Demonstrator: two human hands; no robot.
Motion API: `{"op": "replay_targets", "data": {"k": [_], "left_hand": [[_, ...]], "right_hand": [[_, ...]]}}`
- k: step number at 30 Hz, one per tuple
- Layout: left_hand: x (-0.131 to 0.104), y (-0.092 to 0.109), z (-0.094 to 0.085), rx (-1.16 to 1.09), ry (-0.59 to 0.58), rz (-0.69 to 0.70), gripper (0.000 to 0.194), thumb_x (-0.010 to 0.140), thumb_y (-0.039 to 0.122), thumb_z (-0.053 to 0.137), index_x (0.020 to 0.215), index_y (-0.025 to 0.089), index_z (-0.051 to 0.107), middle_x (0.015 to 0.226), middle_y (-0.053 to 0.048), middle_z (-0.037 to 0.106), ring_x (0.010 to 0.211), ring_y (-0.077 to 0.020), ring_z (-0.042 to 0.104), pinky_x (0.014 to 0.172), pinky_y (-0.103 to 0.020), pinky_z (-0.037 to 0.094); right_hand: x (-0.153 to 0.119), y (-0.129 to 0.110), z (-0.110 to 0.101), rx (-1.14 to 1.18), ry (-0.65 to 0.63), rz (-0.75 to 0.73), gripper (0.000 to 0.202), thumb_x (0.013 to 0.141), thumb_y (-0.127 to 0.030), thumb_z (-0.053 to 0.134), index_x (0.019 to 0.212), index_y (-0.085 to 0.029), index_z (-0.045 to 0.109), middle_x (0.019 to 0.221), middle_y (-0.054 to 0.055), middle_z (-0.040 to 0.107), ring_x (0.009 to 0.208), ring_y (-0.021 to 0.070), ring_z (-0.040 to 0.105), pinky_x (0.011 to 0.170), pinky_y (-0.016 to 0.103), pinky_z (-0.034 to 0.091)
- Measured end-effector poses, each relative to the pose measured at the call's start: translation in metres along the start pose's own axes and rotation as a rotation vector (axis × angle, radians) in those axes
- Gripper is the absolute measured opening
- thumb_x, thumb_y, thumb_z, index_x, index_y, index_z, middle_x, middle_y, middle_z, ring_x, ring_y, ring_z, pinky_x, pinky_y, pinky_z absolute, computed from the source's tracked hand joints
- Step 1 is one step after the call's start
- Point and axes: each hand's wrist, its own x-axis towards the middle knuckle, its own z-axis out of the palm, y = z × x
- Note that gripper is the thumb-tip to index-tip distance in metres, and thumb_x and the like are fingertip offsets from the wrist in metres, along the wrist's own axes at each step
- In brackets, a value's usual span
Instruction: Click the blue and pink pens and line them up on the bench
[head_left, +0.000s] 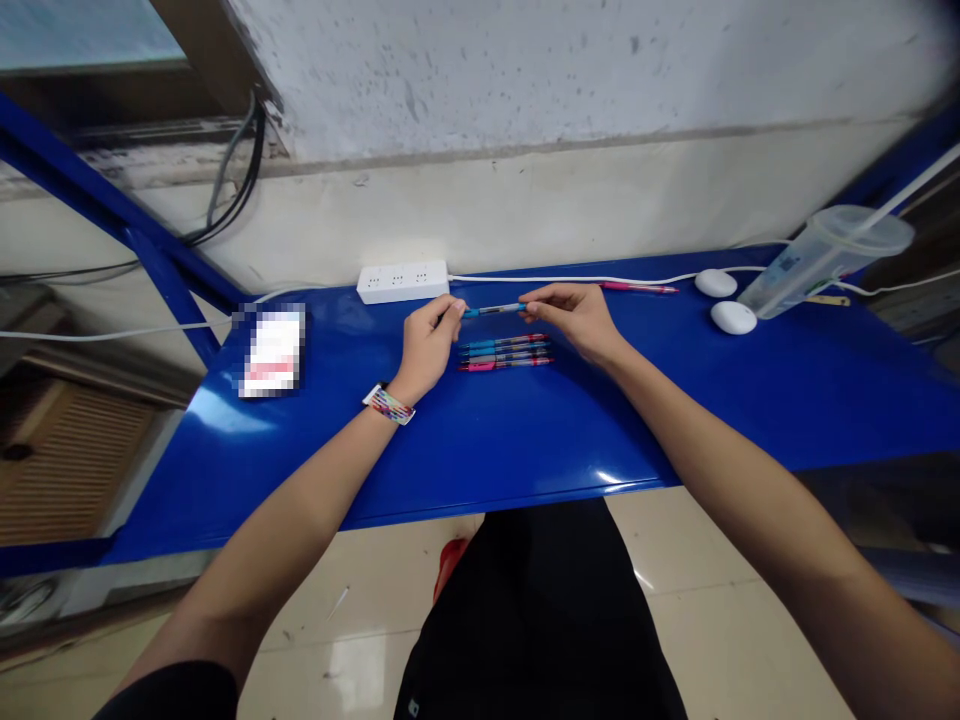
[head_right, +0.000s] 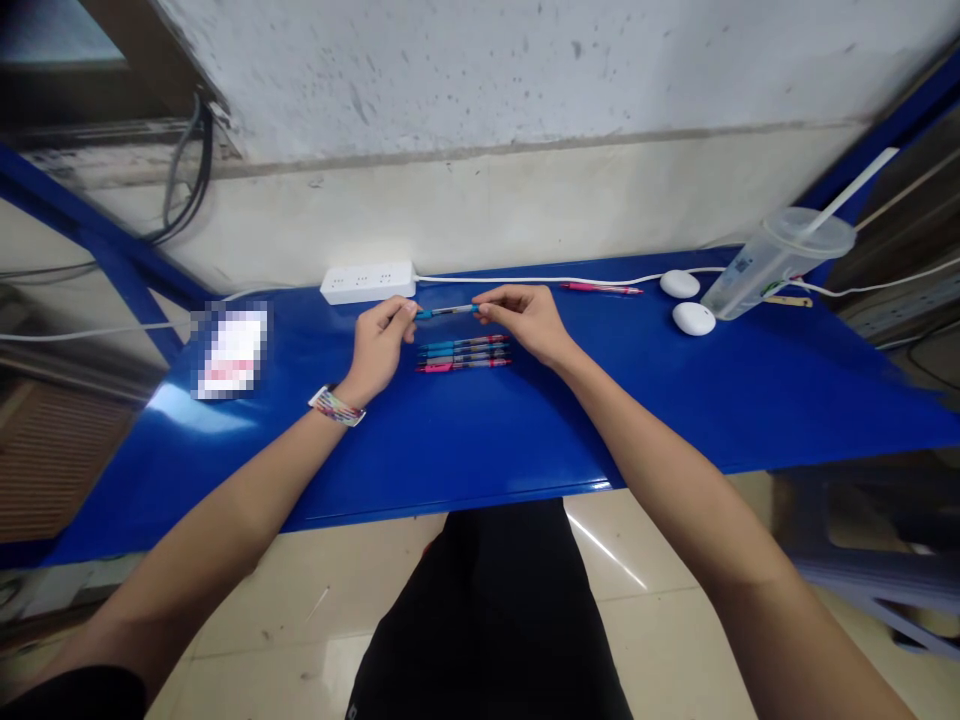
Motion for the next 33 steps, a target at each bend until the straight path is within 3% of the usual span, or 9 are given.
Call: {"op": "replay_targets", "data": {"k": [3, 8, 10, 13, 16, 18, 22, 27, 33], "left_hand": [[0.001, -0.001, 0.0, -0.03, 0.004, -0.04, 0.051, 0.112, 0.059, 0.059, 0.074, 0.026, 0.07, 0.055, 0.001, 0.053, 0.059, -0.018, 0.059, 0.066, -0.038, 0.049], [0.004, 0.001, -0.003, -0.052, -0.009, 0.029, 0.033, 0.094, 0.05, 0.086, 0.12, 0.032, 0.076, 0.085, 0.0, 0.072, 0.077, -0.0196, 0.071, 0.079, -0.037, 0.058], [0.005, 0.0, -0.004, -0.025, -0.003, 0.023, 0.024, 0.099, 0.052, 0.081, 0.106, 0.029, 0.079, 0.084, -0.002, 0.075, 0.077, -0.0198, 0.071, 0.08, -0.038, 0.058], [0.006, -0.003, -0.005, -0.002, 0.005, -0.026, 0.045, 0.112, 0.058, 0.059, 0.087, 0.025, 0.078, 0.072, -0.004, 0.074, 0.07, -0.0191, 0.07, 0.078, -0.039, 0.057], [0.007, -0.006, -0.006, -0.081, -0.01, -0.026, 0.029, 0.105, 0.052, 0.074, 0.117, 0.027, 0.078, 0.073, 0.0, 0.072, 0.071, -0.0181, 0.071, 0.078, -0.035, 0.058], [0.008, -0.007, -0.006, -0.113, -0.02, 0.009, 0.044, 0.092, 0.041, 0.089, 0.131, 0.029, 0.074, 0.084, 0.001, 0.075, 0.079, -0.018, 0.074, 0.08, -0.033, 0.059], [0.009, -0.008, -0.006, -0.025, -0.03, 0.032, 0.016, 0.098, 0.04, 0.082, 0.099, 0.025, 0.082, 0.088, -0.003, 0.08, 0.079, -0.0176, 0.074, 0.079, -0.033, 0.058], [0.008, -0.011, -0.007, 0.08, -0.014, -0.052, 0.072, 0.113, 0.063, 0.056, 0.055, 0.023, 0.071, 0.05, -0.003, 0.061, 0.05, -0.0128, 0.056, 0.06, -0.033, 0.047], [0.012, -0.014, -0.008, 0.058, 0.03, -0.011, 0.06, 0.11, 0.059, 0.064, 0.062, 0.022, 0.071, 0.06, -0.002, 0.068, 0.059, -0.0135, 0.062, 0.064, -0.031, 0.05]], "right_hand": [[0.001, -0.001, 0.0, -0.007, 0.015, 0.01, 0.022, 0.087, -0.039, 0.089, 0.1, -0.022, 0.086, 0.09, 0.007, 0.084, 0.085, 0.025, 0.079, 0.092, 0.049, 0.067], [0.004, 0.002, -0.004, 0.023, 0.06, 0.018, 0.023, 0.087, -0.04, 0.089, 0.099, -0.022, 0.084, 0.088, 0.006, 0.082, 0.082, 0.0223, 0.078, 0.089, 0.045, 0.066], [0.005, 0.004, -0.006, 0.039, 0.064, 0.013, 0.022, 0.087, -0.04, 0.089, 0.099, -0.023, 0.084, 0.088, 0.006, 0.082, 0.082, 0.0221, 0.078, 0.088, 0.044, 0.066], [0.006, 0.005, -0.007, 0.048, 0.064, 0.014, 0.021, 0.085, -0.041, 0.09, 0.096, -0.024, 0.084, 0.088, 0.005, 0.083, 0.083, 0.0231, 0.079, 0.088, 0.044, 0.066], [0.006, 0.007, -0.007, 0.077, 0.065, 0.014, 0.024, 0.083, -0.044, 0.092, 0.094, -0.024, 0.084, 0.087, 0.005, 0.083, 0.082, 0.0226, 0.078, 0.086, 0.043, 0.066], [0.006, 0.009, -0.006, 0.106, 0.073, 0.015, 0.026, 0.081, -0.045, 0.094, 0.094, -0.024, 0.085, 0.086, 0.004, 0.083, 0.081, 0.0215, 0.077, 0.084, 0.041, 0.065], [0.006, 0.009, -0.006, 0.158, 0.112, 0.049, 0.023, 0.078, -0.042, 0.096, 0.088, -0.024, 0.086, 0.083, 0.003, 0.081, 0.081, 0.0202, 0.077, 0.081, 0.037, 0.064], [0.006, 0.005, -0.006, 0.243, 0.112, 0.069, 0.014, 0.076, -0.03, 0.092, 0.088, -0.024, 0.088, 0.081, 0.002, 0.08, 0.08, 0.0183, 0.076, 0.081, 0.034, 0.062], [0.008, 0.004, -0.009, 0.286, 0.121, 0.128, 0.012, 0.076, -0.023, 0.084, 0.087, -0.023, 0.086, 0.08, 0.003, 0.078, 0.081, 0.0184, 0.074, 0.082, 0.034, 0.063]]}}
